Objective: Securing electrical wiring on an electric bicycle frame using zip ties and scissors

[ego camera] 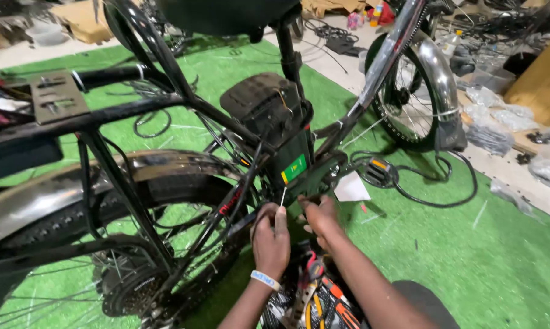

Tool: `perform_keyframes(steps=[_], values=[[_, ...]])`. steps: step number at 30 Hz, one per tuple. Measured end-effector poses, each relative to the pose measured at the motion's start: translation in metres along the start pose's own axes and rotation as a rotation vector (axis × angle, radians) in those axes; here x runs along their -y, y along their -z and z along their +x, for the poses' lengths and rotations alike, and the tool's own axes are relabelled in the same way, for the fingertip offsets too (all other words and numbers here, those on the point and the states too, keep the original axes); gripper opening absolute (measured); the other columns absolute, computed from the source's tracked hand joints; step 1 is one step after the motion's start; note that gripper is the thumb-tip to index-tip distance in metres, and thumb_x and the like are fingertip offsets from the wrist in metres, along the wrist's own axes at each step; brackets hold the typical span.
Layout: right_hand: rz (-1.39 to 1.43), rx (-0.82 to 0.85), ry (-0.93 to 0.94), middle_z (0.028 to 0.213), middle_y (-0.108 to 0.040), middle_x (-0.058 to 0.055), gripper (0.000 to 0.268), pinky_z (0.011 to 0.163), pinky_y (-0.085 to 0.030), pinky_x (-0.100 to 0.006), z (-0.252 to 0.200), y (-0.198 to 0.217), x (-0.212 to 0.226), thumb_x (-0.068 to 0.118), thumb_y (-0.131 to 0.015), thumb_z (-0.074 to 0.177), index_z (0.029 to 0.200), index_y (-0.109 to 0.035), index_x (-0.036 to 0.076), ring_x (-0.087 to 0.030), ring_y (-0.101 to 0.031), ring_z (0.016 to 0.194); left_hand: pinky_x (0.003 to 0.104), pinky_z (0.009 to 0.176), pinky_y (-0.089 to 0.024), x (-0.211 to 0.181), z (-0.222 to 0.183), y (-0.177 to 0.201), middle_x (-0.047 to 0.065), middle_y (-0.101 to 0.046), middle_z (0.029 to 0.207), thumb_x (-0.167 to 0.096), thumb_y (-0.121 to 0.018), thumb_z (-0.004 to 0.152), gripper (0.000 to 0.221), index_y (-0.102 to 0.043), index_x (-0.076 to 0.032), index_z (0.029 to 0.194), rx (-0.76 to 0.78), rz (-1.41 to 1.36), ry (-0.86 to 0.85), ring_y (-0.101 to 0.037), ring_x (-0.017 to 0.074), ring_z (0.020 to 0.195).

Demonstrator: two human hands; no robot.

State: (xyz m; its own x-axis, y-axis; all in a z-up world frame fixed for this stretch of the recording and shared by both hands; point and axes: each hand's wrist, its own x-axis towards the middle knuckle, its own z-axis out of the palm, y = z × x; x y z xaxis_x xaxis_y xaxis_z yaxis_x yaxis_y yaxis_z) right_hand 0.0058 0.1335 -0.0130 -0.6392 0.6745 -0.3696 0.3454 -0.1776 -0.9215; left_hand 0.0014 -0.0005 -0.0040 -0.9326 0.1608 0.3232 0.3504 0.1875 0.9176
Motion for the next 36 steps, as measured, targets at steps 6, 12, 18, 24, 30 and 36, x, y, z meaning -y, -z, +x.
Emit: perform_keyframes(steps=[6,12,18,24,30,36], values=[[0.322,-0.104,-0.045,0.087,-0.063,-0.012,0.020,0.059,-0.051,-0.038,0.058,-0.013,-0.042,0.008,-0.047,0.087,0.100,-0.062,0.006,-0.022,-0.057,0.067,0.030,0.080,-0.048,0.007,0.005,0.001,0.002,-0.067,0.091,-0.019,-0.054,0.087,0.014,-0.061,-0.007,0.084,0.219,-0.118,0.008,-0.060,0.0192,0.080],[-0.156,-0.199,0.073,0.066,-0.061,-0.006,0.023,0.051,-0.038,-0.033,0.060,0.004,-0.049,0.025,-0.061,0.088,0.095,-0.075,0.008,-0.017,-0.047,0.054,0.039,0.076,-0.050,0.046,0.000,-0.013,0.009,-0.064,0.081,-0.021,-0.055,0.086,0.012,-0.058,-0.010,0.085,0.577,0.279,0.217,-0.062,0.0271,0.075],[-0.809,-0.057,0.128,0.090,-0.071,-0.017,0.032,0.075,-0.050,-0.041,0.092,0.049,-0.096,0.027,-0.051,0.088,0.094,-0.072,0.004,-0.033,-0.066,0.079,0.038,0.072,-0.048,0.121,-0.009,-0.052,0.006,-0.061,0.083,-0.025,-0.059,0.088,0.014,-0.060,-0.011,0.087,0.910,0.463,0.233,-0.057,0.0213,0.074],[0.043,-0.100,0.133,0.083,-0.063,-0.010,0.030,0.053,-0.051,-0.027,0.075,0.066,-0.043,-0.006,-0.044,0.085,0.109,-0.060,0.004,-0.016,-0.059,0.058,0.044,0.089,-0.046,0.118,-0.027,-0.070,0.006,-0.069,0.084,-0.030,-0.057,0.086,0.021,-0.064,-0.011,0.080,0.678,0.366,0.262,-0.065,0.0259,0.084],[0.493,0.174,0.241,0.068,-0.064,-0.007,0.023,0.048,-0.054,-0.026,0.016,0.067,0.056,0.027,-0.043,0.102,0.098,-0.056,0.009,-0.018,-0.064,0.052,0.046,0.106,-0.036,0.082,-0.032,-0.061,0.008,-0.057,0.110,-0.042,-0.050,0.092,0.025,-0.059,-0.019,0.092,0.838,0.547,0.260,-0.050,0.0337,0.119],[0.230,0.313,0.245,0.066,-0.060,-0.011,0.033,0.040,-0.030,-0.022,-0.064,0.049,0.087,0.024,-0.049,0.096,0.102,-0.066,-0.004,-0.013,-0.045,0.043,0.032,0.064,-0.049,0.133,-0.025,-0.068,0.006,-0.060,0.071,-0.020,-0.057,0.083,0.016,-0.059,-0.005,0.077,0.587,0.148,0.133,-0.055,0.0192,0.065]])
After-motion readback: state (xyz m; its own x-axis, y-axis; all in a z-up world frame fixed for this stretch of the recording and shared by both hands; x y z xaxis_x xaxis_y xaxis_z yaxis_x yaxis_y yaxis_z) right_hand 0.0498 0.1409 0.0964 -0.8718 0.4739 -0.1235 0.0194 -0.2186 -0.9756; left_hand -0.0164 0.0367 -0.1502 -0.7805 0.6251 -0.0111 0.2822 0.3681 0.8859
